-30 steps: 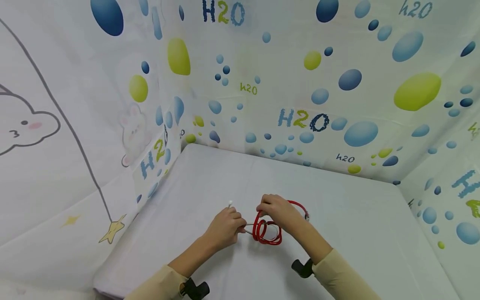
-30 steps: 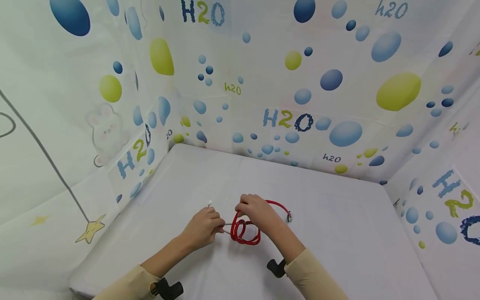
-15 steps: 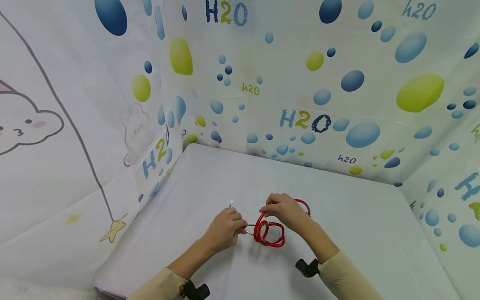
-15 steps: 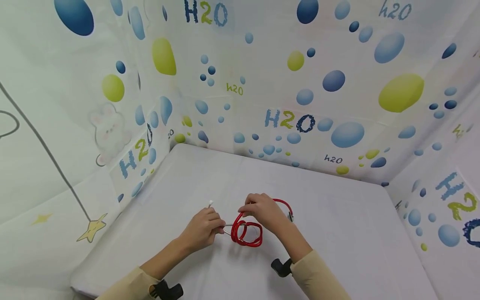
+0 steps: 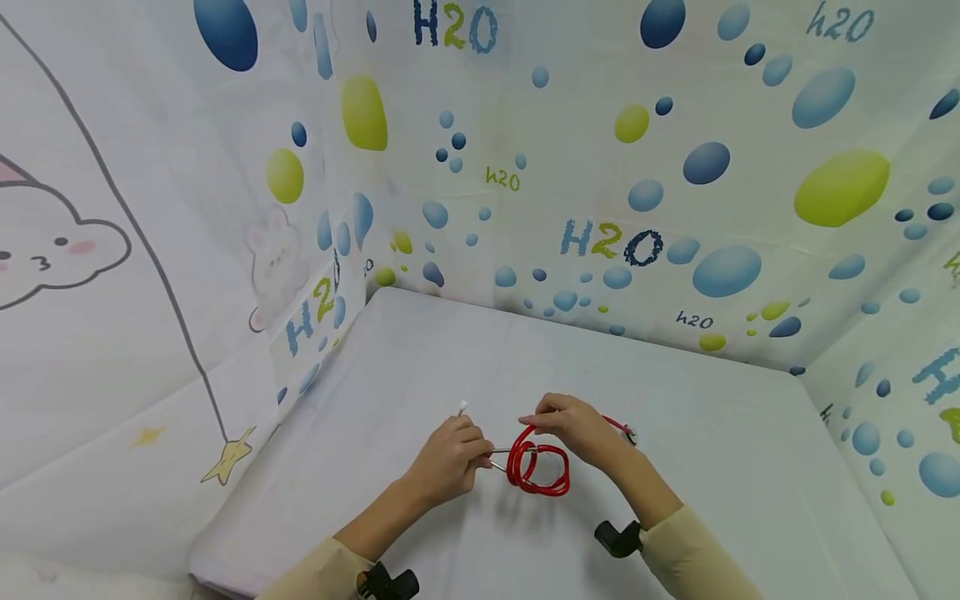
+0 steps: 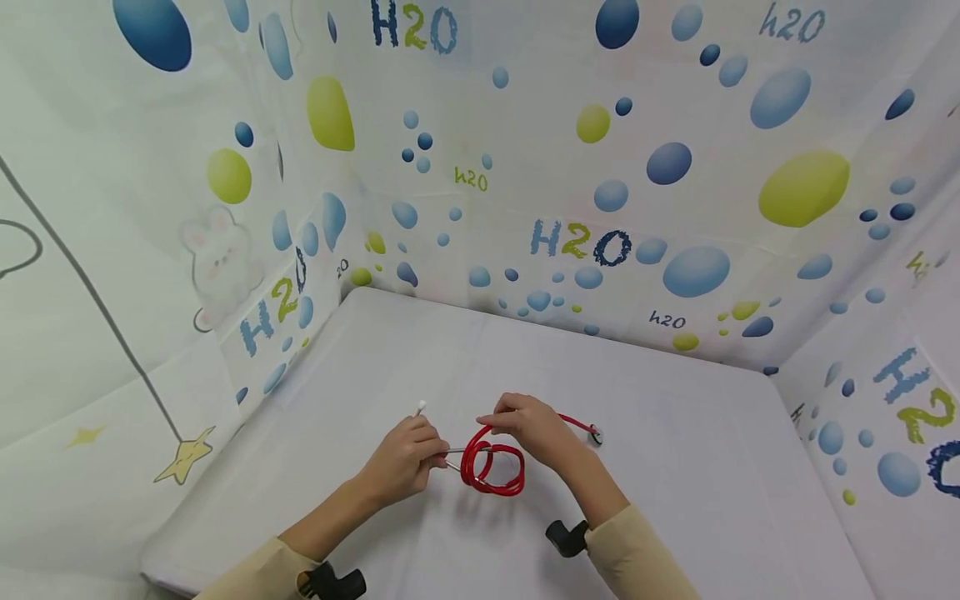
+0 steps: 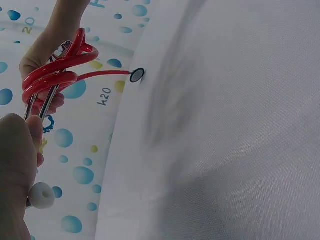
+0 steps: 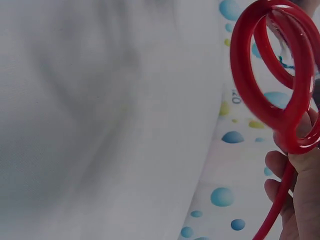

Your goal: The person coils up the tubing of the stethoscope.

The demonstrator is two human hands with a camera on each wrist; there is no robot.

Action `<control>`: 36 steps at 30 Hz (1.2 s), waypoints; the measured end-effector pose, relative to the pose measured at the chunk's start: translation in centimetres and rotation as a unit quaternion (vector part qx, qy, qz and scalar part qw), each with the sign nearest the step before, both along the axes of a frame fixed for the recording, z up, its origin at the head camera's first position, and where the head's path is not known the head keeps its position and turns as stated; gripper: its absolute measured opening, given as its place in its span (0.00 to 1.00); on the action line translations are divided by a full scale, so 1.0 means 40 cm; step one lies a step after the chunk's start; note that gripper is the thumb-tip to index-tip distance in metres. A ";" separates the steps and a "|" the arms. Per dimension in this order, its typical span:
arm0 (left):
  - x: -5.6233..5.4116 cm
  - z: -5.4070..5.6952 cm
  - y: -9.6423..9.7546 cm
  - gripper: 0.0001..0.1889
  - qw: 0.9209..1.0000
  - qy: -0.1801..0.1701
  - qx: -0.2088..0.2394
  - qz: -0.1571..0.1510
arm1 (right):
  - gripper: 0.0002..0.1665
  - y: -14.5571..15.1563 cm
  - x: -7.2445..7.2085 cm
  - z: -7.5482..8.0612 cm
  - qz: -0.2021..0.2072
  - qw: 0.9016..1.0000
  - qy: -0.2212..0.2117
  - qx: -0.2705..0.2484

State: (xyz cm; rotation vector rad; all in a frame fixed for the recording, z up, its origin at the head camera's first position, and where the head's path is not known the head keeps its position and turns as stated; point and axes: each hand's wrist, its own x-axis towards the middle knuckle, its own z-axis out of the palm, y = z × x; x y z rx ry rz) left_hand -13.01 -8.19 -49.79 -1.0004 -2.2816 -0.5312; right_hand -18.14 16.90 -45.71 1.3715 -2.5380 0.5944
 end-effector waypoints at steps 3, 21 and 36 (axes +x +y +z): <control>0.000 0.000 0.000 0.02 1.000 -0.004 0.008 -0.001 | 0.26 0.008 -0.003 -0.009 0.000 1.000 0.009 -0.003; 0.003 -0.004 0.007 0.04 0.998 -0.014 0.053 -0.010 | 0.23 0.050 0.014 -0.056 -0.084 0.994 -0.073 0.012; -0.006 -0.003 0.017 0.04 0.995 -0.020 0.097 -0.005 | 0.18 0.033 0.046 -0.082 -0.147 0.984 -0.098 0.026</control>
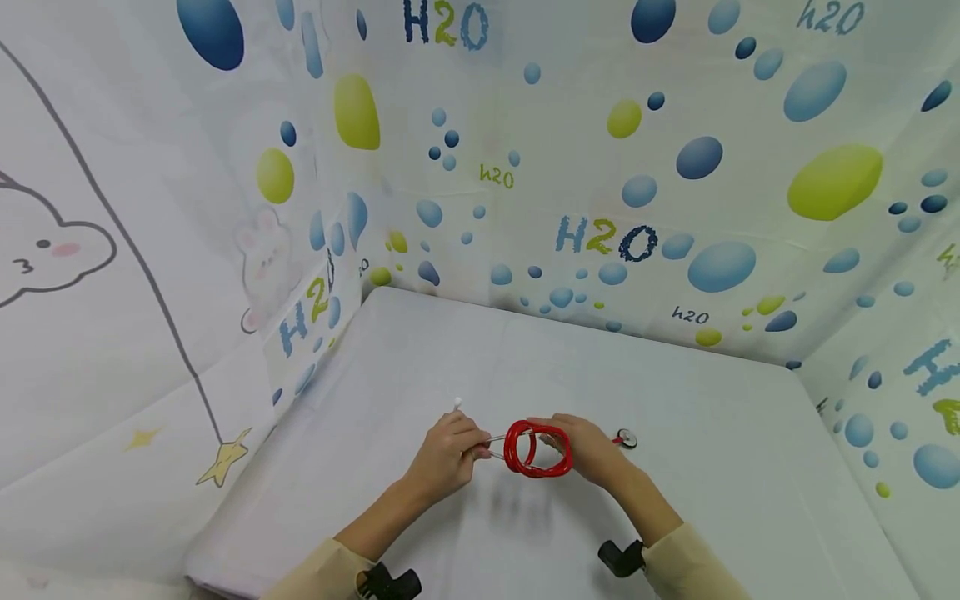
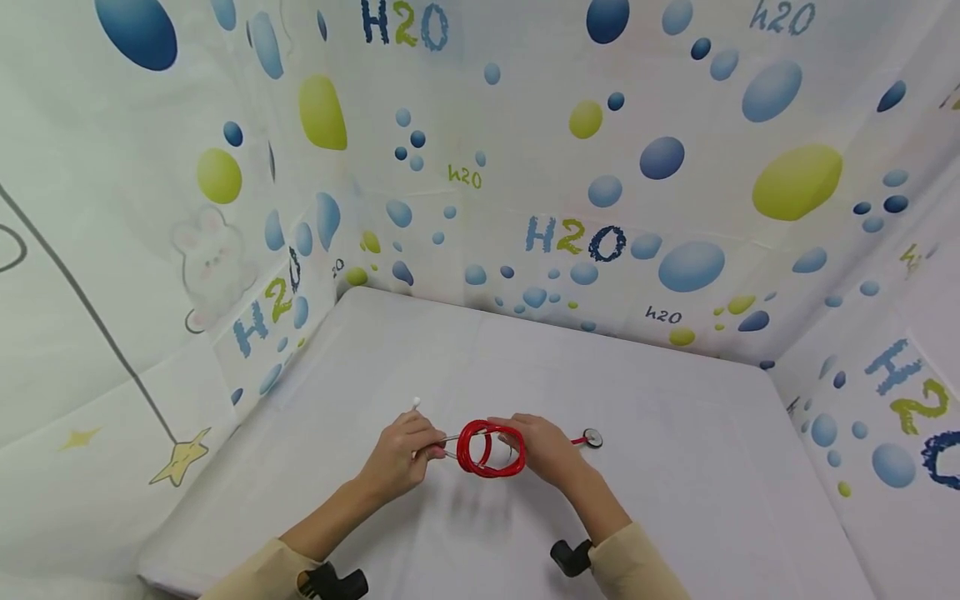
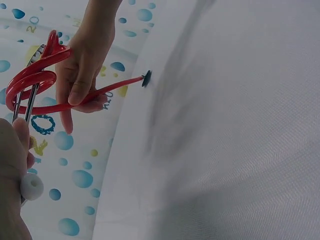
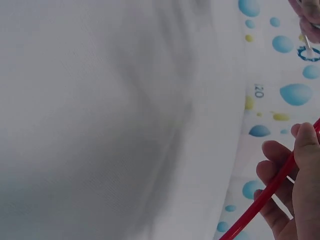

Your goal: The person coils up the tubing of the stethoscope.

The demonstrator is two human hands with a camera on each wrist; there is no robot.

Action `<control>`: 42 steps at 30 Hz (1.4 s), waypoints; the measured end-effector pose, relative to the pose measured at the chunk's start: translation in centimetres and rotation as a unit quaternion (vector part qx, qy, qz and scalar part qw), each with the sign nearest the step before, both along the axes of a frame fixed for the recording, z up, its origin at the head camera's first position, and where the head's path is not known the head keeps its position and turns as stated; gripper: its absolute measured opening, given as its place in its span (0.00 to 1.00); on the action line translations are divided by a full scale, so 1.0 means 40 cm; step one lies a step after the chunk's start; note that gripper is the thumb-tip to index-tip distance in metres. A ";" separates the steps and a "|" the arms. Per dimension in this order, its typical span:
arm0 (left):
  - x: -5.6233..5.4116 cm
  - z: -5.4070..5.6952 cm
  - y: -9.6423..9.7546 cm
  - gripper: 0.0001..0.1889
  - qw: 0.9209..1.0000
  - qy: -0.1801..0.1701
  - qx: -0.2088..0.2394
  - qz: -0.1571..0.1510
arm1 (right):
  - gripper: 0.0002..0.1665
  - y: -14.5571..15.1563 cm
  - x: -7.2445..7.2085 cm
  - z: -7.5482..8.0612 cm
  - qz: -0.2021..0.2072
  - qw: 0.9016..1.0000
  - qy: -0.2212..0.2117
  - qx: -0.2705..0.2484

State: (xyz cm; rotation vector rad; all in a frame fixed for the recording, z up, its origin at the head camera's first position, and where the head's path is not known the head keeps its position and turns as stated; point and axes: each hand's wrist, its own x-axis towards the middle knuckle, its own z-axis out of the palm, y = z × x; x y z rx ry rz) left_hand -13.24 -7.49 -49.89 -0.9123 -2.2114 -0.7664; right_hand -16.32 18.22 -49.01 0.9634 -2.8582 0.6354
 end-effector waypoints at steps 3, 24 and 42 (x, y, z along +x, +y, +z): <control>0.000 0.003 0.002 0.03 1.000 -0.004 0.001 0.001 | 0.09 -0.006 0.009 -0.004 -0.004 1.000 -0.017 -0.009; 0.002 0.008 -0.012 0.02 0.999 -0.009 0.013 0.044 | 0.44 -0.012 0.060 -0.022 -0.003 0.994 -0.094 0.061; 0.004 0.018 -0.002 0.02 0.998 -0.026 0.011 0.061 | 0.08 -0.027 0.073 -0.055 -0.026 0.991 -0.133 -0.008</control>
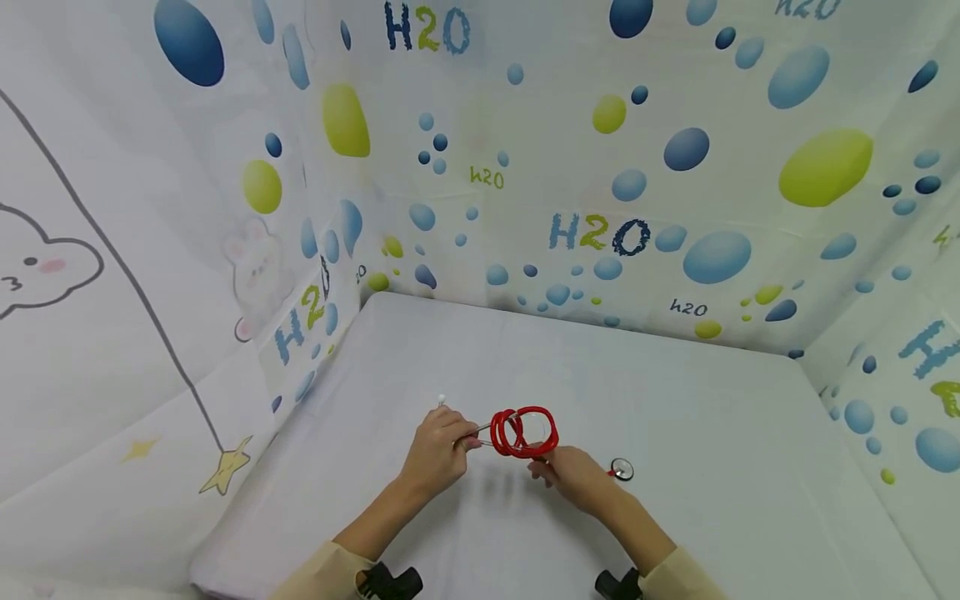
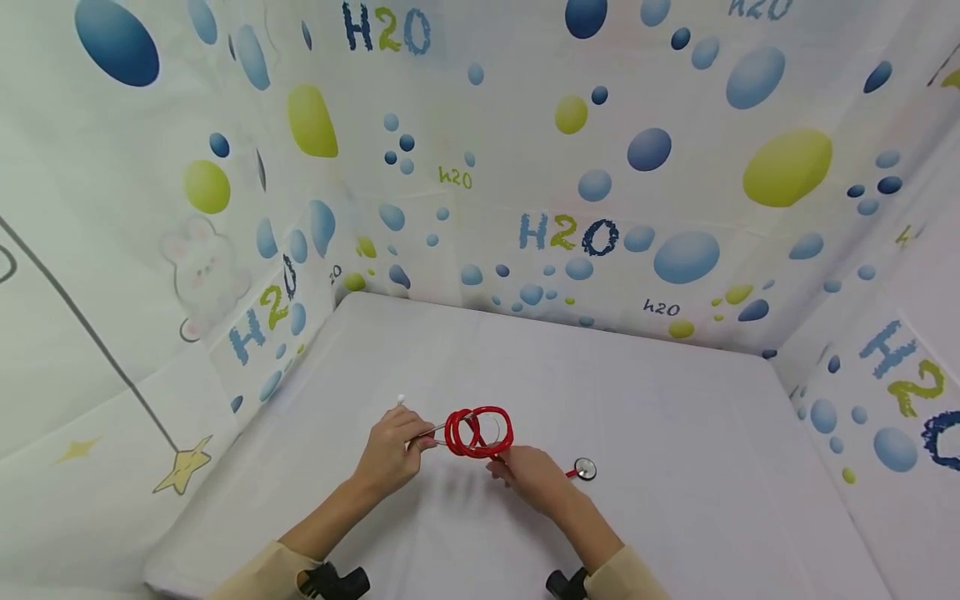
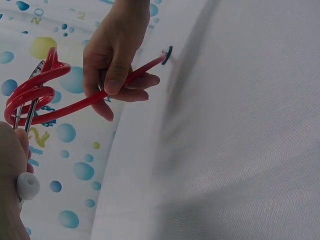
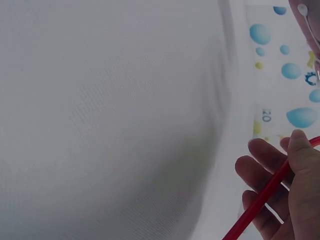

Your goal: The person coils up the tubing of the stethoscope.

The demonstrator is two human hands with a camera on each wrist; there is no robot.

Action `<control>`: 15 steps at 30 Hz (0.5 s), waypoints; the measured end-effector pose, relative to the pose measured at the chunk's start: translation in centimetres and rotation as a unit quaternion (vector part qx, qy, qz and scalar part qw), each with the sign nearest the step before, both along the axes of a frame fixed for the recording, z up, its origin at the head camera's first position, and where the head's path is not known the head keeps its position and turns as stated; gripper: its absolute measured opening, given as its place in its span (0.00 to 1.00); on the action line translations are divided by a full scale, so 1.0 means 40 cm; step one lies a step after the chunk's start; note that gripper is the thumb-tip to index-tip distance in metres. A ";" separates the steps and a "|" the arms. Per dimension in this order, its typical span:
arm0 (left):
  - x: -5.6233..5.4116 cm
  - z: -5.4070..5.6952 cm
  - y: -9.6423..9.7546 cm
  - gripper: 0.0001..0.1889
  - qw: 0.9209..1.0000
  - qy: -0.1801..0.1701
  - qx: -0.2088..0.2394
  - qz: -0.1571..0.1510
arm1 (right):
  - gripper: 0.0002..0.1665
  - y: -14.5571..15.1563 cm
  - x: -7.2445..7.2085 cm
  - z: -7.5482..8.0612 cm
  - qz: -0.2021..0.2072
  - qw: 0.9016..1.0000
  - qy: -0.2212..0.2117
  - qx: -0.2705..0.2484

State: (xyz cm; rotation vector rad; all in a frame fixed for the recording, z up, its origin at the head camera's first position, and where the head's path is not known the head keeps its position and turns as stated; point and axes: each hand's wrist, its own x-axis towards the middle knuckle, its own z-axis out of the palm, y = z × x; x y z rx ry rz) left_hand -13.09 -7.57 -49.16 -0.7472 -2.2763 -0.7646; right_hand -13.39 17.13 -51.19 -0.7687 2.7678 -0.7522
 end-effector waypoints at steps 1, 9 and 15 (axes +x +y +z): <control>0.001 -0.001 -0.001 0.02 1.000 -0.001 0.003 -0.001 | 0.07 -0.002 0.001 -0.002 0.001 1.000 0.005 0.001; -0.003 -0.008 -0.003 0.03 1.000 0.009 0.017 0.018 | 0.06 -0.012 0.007 -0.011 0.027 0.998 0.057 0.013; -0.005 -0.005 -0.003 0.03 1.000 -0.001 0.007 0.030 | 0.15 -0.006 0.020 -0.024 0.031 0.997 0.067 0.017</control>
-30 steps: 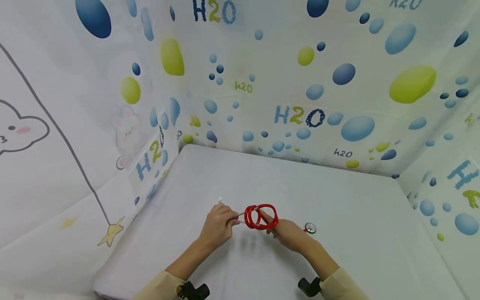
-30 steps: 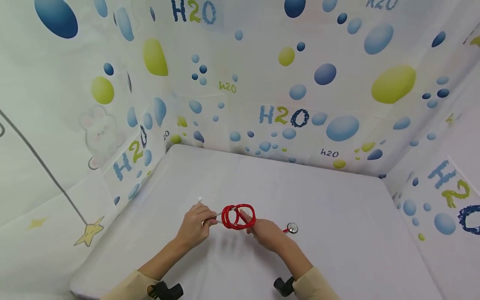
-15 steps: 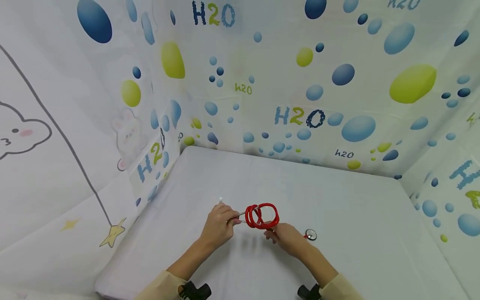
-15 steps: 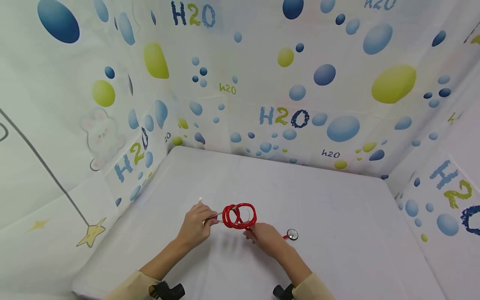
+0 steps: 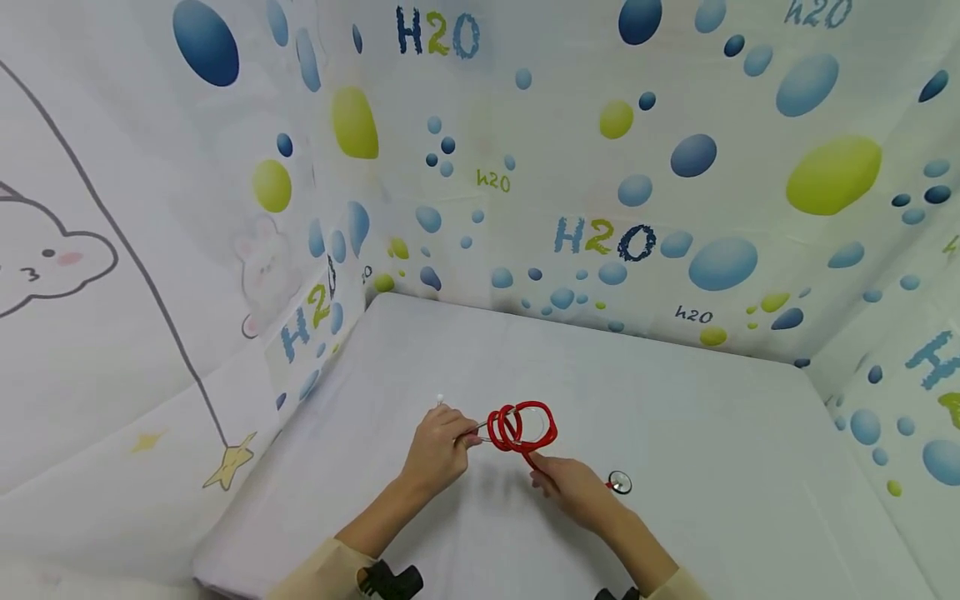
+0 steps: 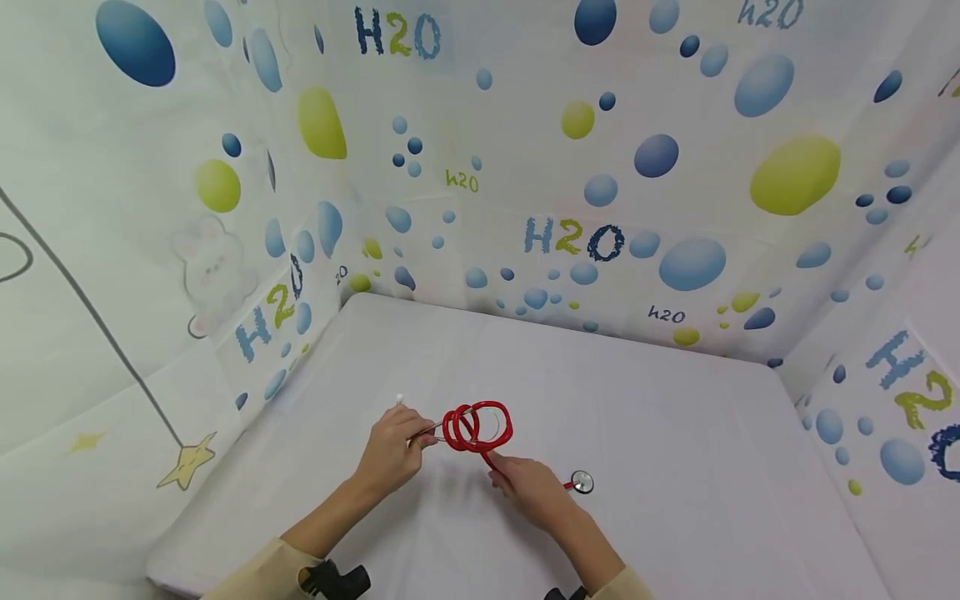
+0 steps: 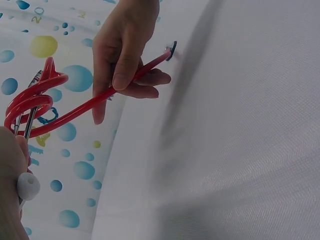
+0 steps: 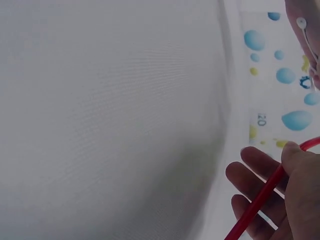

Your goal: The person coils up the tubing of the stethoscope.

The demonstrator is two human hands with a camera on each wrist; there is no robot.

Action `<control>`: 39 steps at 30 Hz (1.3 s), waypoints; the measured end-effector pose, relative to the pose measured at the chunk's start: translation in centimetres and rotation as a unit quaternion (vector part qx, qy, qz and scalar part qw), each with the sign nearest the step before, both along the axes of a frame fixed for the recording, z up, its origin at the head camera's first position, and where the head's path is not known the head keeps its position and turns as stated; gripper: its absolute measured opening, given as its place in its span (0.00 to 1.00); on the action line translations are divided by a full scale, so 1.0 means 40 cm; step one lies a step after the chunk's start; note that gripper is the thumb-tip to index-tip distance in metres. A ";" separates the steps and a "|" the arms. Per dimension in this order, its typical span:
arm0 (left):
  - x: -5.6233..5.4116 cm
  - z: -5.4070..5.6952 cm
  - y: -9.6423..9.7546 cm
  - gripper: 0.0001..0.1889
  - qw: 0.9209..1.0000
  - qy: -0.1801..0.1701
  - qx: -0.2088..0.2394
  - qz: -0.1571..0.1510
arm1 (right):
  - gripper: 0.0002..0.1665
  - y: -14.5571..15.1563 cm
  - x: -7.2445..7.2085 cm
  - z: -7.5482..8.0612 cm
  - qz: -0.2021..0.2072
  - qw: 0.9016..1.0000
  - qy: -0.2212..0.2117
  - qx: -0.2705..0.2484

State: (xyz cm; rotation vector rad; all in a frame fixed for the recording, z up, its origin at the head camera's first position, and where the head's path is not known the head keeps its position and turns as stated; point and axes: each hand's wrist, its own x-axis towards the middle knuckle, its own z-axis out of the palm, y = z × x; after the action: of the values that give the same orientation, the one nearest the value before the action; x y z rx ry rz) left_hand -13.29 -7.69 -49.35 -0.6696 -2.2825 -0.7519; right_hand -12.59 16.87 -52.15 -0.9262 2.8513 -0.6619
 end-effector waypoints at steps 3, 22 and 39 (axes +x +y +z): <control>0.002 -0.001 0.001 0.03 1.000 -0.003 -0.003 0.010 | 0.18 -0.004 0.009 -0.002 0.003 1.000 0.003 0.008; -0.003 -0.001 0.004 0.04 0.999 -0.028 0.003 0.043 | 0.26 -0.003 0.043 0.023 0.023 1.000 0.008 0.010; 0.004 0.004 0.001 0.04 0.996 -0.056 -0.013 0.061 | 0.10 -0.010 0.052 0.050 0.045 0.998 0.034 -0.012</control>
State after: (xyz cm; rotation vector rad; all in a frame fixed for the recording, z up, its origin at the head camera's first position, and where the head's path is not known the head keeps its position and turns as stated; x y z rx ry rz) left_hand -13.13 -7.64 -49.19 -0.5049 -2.4152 -0.7182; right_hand -10.51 16.47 -50.13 -1.0957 2.8455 -0.6691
